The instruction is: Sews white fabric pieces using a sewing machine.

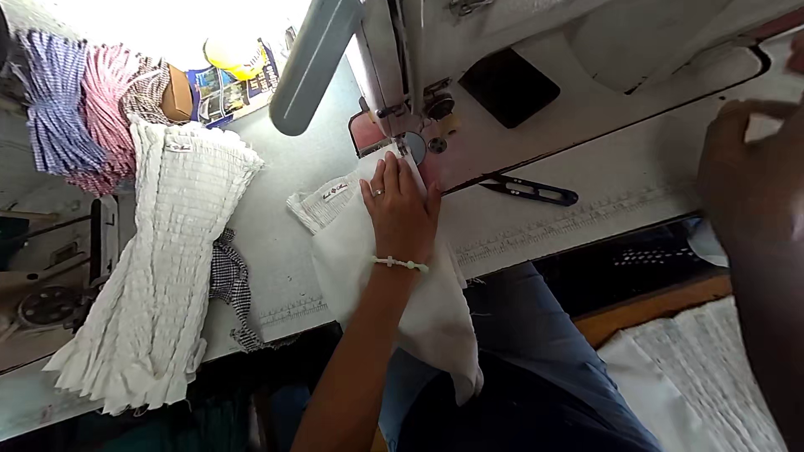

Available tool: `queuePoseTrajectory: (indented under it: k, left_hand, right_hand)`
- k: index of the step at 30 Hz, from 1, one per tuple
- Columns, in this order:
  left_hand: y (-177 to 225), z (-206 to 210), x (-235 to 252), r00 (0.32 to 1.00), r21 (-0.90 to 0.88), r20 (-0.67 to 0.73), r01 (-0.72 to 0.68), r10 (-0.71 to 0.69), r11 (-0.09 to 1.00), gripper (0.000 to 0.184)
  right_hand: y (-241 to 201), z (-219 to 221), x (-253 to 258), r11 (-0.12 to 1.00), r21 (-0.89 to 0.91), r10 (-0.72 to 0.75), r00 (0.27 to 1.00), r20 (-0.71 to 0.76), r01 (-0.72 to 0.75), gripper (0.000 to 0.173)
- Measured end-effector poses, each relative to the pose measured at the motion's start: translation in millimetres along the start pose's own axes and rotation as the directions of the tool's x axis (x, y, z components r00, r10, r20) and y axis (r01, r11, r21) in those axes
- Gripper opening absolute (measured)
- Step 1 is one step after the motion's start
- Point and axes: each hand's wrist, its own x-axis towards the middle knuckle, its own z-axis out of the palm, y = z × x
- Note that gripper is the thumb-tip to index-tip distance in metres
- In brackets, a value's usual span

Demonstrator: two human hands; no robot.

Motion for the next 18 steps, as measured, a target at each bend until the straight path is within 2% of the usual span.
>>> queuePoseTrajectory:
  k: [2, 4, 6, 9, 12, 14, 16, 18]
  left_hand:
    - [-7.0, -4.3, -6.9, 0.999, -0.037, 0.027, -0.041, 0.042, 0.998, 0.060]
    - [-11.1, -11.7, -21.9, 0.996, -0.085, 0.023, -0.089, 0.091, 0.992, 0.052]
    - [-9.0, -22.2, -48.7, 0.990, -0.158, -0.024, -0.138, 0.136, 0.978, 0.041]
    - [4.8, -38.8, -103.5, 0.978, -0.271, -0.122, -0.194, 0.166, 0.943, 0.030]
    - [18.1, -46.1, -160.7, 0.975, -0.427, -0.117, -0.223, 0.190, 0.876, 0.023]
    - [19.8, -37.8, -192.7, 0.977, -0.474, -0.110, -0.213, 0.183, 0.854, 0.032]
    - [14.9, -24.3, -212.5, 0.980, -0.452, -0.149, -0.185, 0.131, 0.873, 0.046]
    - [9.5, -18.0, -221.9, 0.988, -0.454, -0.149, -0.101, 0.037, 0.885, 0.045]
  right_hand:
    - [-36.7, -8.9, -47.8, 0.985, 0.150, -0.088, 0.996, 0.006, 0.086, 0.040]
    - [-76.9, -12.4, -103.2, 0.930, 0.351, -0.166, 0.977, 0.135, 0.109, 0.032]
    - [-107.3, -3.6, -146.4, 0.827, 0.562, -0.249, 0.894, 0.372, -0.003, 0.034]
    - [-129.6, 19.4, -186.7, 0.653, 0.724, -0.324, 0.781, 0.533, -0.223, 0.030]
    - [-144.5, 19.8, -194.8, 0.495, 0.752, -0.333, 0.705, 0.626, -0.434, 0.022]
    - [-153.7, 13.3, -191.4, 0.422, 0.723, -0.347, 0.640, 0.686, -0.546, 0.020]
    - [-160.9, 10.2, -190.0, 0.385, 0.662, -0.349, 0.563, 0.749, -0.643, 0.021]
    - [-167.1, 13.0, -190.8, 0.387, 0.617, -0.332, 0.521, 0.787, -0.685, 0.020]
